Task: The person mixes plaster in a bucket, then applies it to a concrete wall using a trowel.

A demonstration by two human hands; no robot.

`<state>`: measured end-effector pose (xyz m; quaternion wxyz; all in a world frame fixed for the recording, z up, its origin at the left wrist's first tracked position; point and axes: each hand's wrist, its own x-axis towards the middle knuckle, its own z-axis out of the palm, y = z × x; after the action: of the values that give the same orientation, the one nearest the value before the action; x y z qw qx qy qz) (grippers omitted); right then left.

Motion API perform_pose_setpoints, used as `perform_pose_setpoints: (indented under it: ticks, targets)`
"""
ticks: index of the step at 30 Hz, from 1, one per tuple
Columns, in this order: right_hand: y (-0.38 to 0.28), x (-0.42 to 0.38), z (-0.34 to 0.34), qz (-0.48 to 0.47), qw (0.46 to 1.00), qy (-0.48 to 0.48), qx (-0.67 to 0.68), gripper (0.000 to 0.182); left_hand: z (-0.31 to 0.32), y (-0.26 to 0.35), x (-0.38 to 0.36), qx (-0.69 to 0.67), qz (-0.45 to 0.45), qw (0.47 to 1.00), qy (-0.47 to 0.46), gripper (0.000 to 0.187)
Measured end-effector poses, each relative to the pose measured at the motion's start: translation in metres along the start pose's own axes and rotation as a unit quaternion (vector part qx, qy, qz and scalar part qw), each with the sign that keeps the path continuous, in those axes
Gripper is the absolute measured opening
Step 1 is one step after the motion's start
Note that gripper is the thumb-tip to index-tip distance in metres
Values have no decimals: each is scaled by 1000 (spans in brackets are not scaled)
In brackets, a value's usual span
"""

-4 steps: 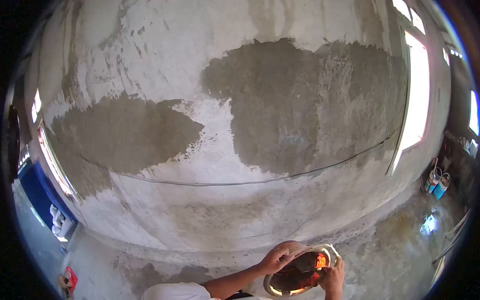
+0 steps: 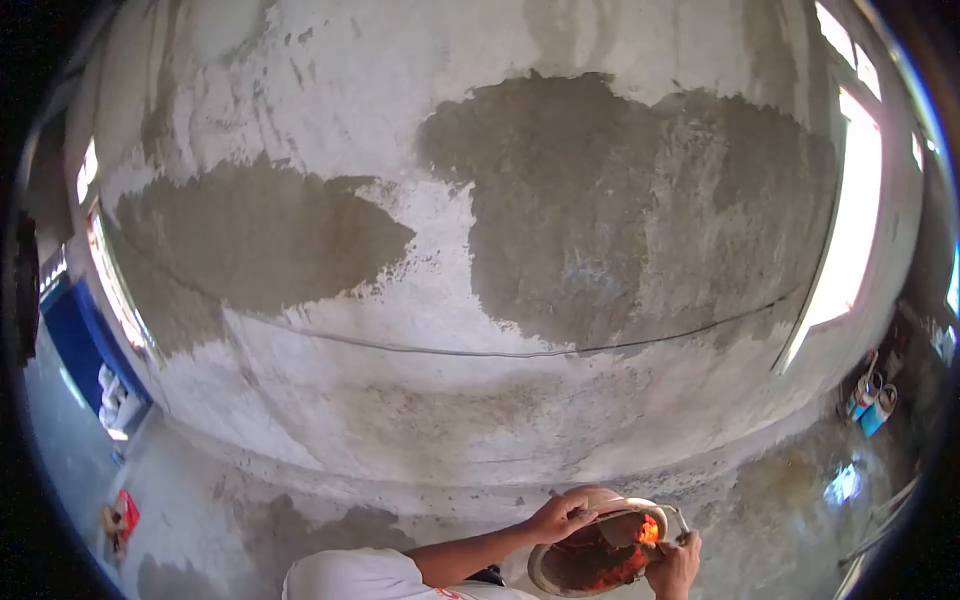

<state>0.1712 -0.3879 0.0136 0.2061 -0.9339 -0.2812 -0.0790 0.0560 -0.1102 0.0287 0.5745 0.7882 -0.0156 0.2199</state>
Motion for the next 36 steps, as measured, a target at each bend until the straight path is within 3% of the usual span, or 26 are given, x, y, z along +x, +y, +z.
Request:
perform_pose_setpoints:
  ticks: [2, 5, 7, 8, 9, 10, 11, 12, 13, 14, 15, 16, 17, 19, 21, 22, 23, 25, 26, 29, 30, 32, 36]
  targets:
    - [-12, 4, 5, 18, 999, -8, 26, 20, -12, -23, 11, -10, -10, 1000, 4, 33]
    - [-11, 7, -32, 25, 998, -46, -16, 25, 19, -82, 39, -21, -88, 996, -7, 41]
    - [13, 9, -34, 69, 994, -76, -43, 46, 37, -96, 64, -19, -157, 987, -31, 39]
    - [21, 12, -37, 76, 992, -90, -44, 39, 50, -120, 71, -18, -151, 988, -9, 38]
    - [40, 18, -26, 94, 990, -90, -49, 39, 58, -132, 86, -49, -214, 975, -26, 35]
    - [61, 28, -5, 51, 996, -69, -38, 25, 64, -152, 100, -41, -185, 982, -1, 39]
    - [80, 28, 15, 16, 998, -46, -28, 13, 59, -147, 115, -1, -220, 975, -15, 46]
    - [68, 40, 16, -22, 999, 40, -21, 11, 57, -145, 128, 23, -221, 975, -13, 50]
    - [60, 52, 14, 27, 999, 26, -24, 18, 62, -192, 142, 42, -210, 975, -50, 49]
    - [50, 68, -2, 40, 998, -1, -40, 24, 66, -189, 153, 23, -235, 972, -11, 49]
    - [66, 76, 11, 49, 997, -8, -63, 27, 59, -188, 168, 27, -253, 966, -49, 48]
    - [66, 76, -22, 60, 995, -28, -76, 24, 81, -210, 167, -70, -214, 970, -91, 44]
    - [87, 87, -24, 68, 995, -29, -64, 24, 95, -221, 187, -63, -195, 972, -113, 40]
    - [112, 121, -26, 81, 992, -60, -81, 16, 108, -227, 223, -159, -300, 932, -128, 39]
    - [123, 153, -29, 101, 985, -115, -73, 13, 111, -211, 259, -160, -413, 885, -147, 39]
    - [124, 164, -15, 110, 983, -130, -70, 13, 104, -241, 268, -168, -478, 848, -159, 39]
    - [112, 149, -31, 102, 979, -140, -111, 13, 116, -232, 250, -194, -467, 845, -173, 39]
    - [151, 181, 6, 108, 984, -109, -90, 13, 136, -248, 290, -25, -353, 924, -142, 33]
    - [160, 183, 2, 106, 985, -98, -97, 13, 152, -270, 287, 80, -177, 973, -123, 27]
    - [185, 181, -17, 135, 977, -123, -115, 13, 212, -165, 303, -39, -136, 965, -221, 27]
    - [197, 176, -19, 146, 973, -128, -122, 15, 230, -142, 305, -9, -78, 960, -269, 29]
    - [227, 180, -17, 164, 970, -141, -111, 16, 272, -126, 321, 11, -3, 945, -328, 35]
    - [300, 186, -11, 191, 964, -149, -108, 21, 353, -137, 367, 61, -29, 924, -375, 28]
